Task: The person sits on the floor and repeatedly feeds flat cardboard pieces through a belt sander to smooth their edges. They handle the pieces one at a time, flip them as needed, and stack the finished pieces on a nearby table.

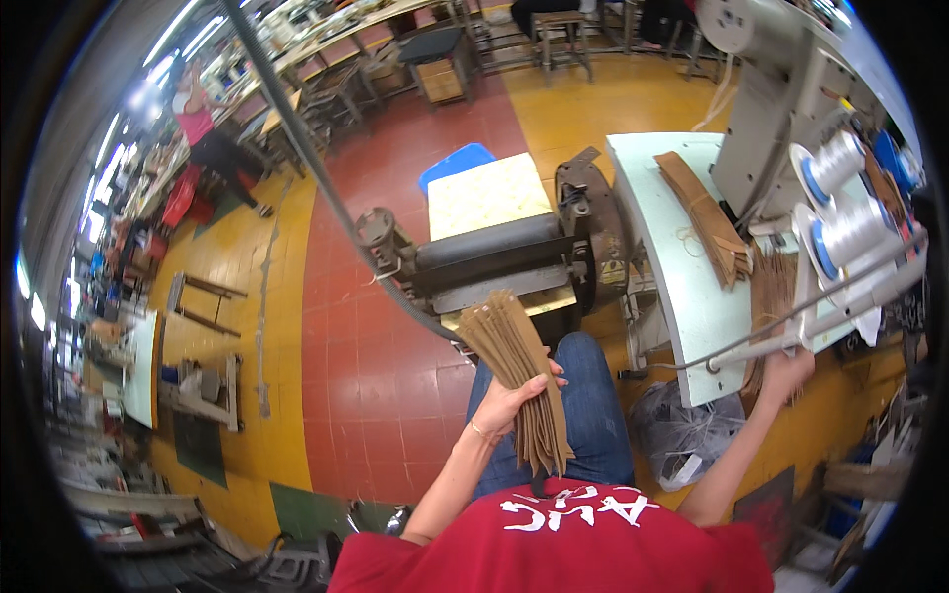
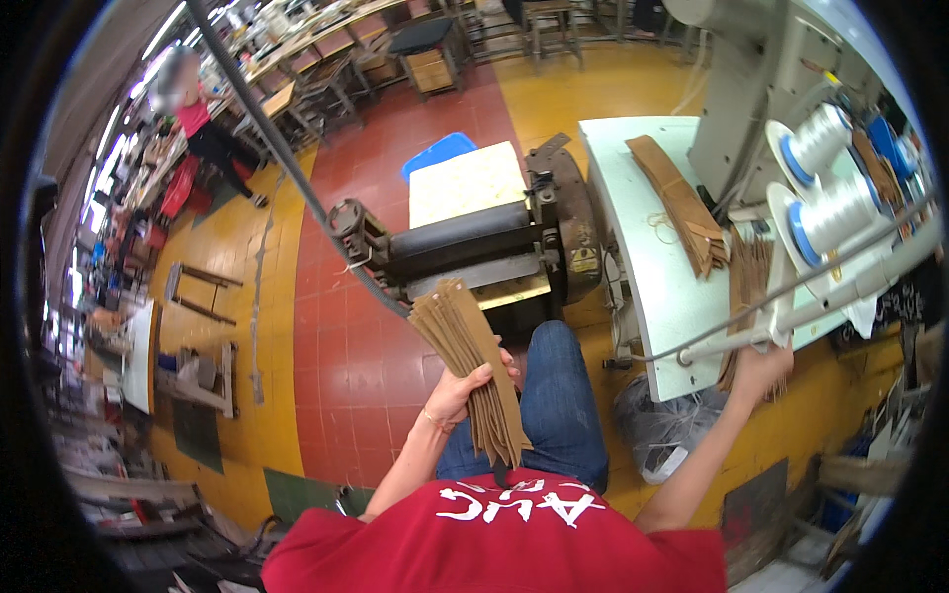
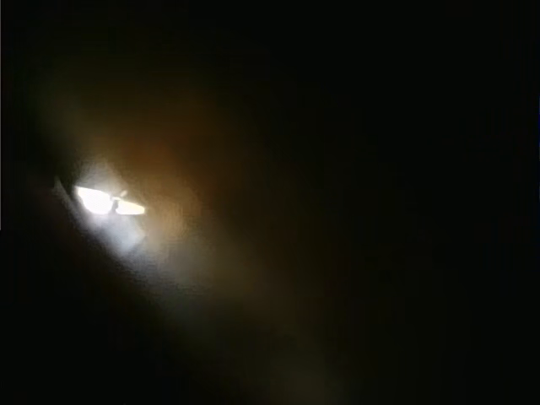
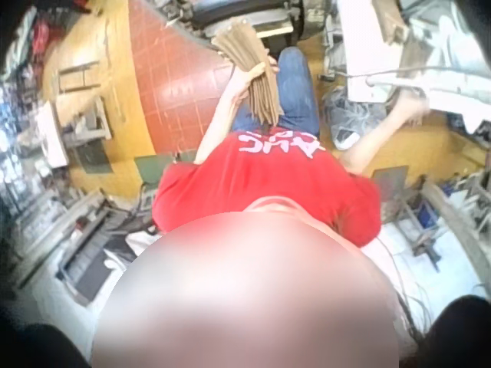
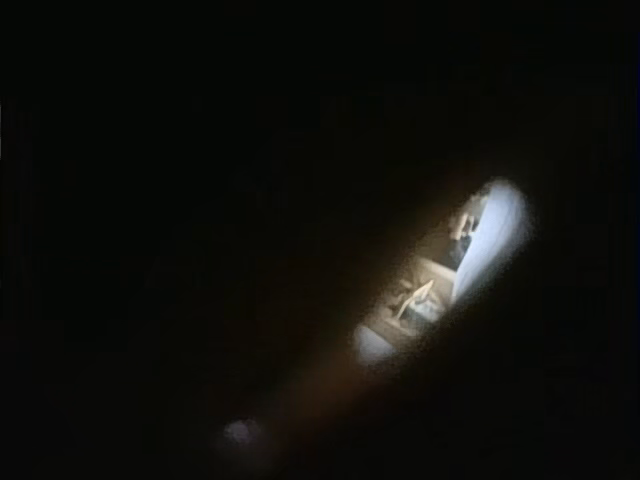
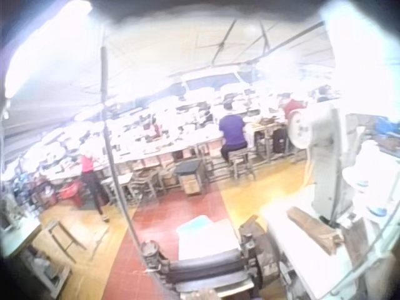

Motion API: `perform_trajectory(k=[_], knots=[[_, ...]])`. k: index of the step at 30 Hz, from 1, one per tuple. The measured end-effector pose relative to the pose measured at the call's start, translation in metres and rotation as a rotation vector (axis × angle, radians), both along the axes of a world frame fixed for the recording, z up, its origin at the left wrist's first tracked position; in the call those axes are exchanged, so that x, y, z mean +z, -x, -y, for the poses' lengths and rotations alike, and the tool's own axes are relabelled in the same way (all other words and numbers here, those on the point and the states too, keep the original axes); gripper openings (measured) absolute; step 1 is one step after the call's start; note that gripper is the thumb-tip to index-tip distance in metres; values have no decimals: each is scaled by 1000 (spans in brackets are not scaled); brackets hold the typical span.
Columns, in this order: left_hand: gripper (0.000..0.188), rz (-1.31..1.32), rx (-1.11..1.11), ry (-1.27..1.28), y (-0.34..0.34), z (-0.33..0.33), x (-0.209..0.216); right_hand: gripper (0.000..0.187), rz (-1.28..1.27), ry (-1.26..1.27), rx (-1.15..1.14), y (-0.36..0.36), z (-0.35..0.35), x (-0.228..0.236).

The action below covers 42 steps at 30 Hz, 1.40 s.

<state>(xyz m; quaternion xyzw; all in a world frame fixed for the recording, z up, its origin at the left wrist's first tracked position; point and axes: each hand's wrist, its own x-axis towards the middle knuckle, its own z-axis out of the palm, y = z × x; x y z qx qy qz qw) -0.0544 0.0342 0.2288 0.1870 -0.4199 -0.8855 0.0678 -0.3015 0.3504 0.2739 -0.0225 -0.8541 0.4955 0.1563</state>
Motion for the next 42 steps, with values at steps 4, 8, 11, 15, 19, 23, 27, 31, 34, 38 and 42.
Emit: perform_trajectory(k=[4, 8, 11, 15, 19, 23, 27, 31, 34, 38, 42], knots=[[60, 32, -74, 70, 13, 3, -5, 13, -439, 121, 5, -101, 31, -8], [58, 90, -205, 264, 18, -5, -2, 49, 46, 186, 742, -139, 118, 5], [58, -17, -169, 398, 10, -13, 2, 62, 341, 364, 1022, -128, 166, 13], [57, 32, -165, 180, -3, -8, -1, 57, 553, 553, 1213, -119, 187, 7], [54, -9, -154, -6, -13, -2, -7, 39, 736, 726, 1161, -121, 192, 1], [57, -126, -107, -193, -14, 10, -6, 23, 569, 591, 965, -114, 178, 25], [58, -189, -166, -94, -8, 22, -4, 23, 449, 838, 1244, -114, 171, 51], [63, -274, -298, -169, -7, 10, -6, 33, 801, 354, 1111, -122, 194, 40], [64, -174, -250, -235, -7, 3, -10, 46, -99, -157, 1018, -118, 200, 26], [65, -230, -509, -345, -6, 1, -20, 100, 586, 358, 1243, -100, 201, 13], [71, -279, -626, -459, -5, -16, -29, 99, 644, 429, 1454, -101, 206, 0]])
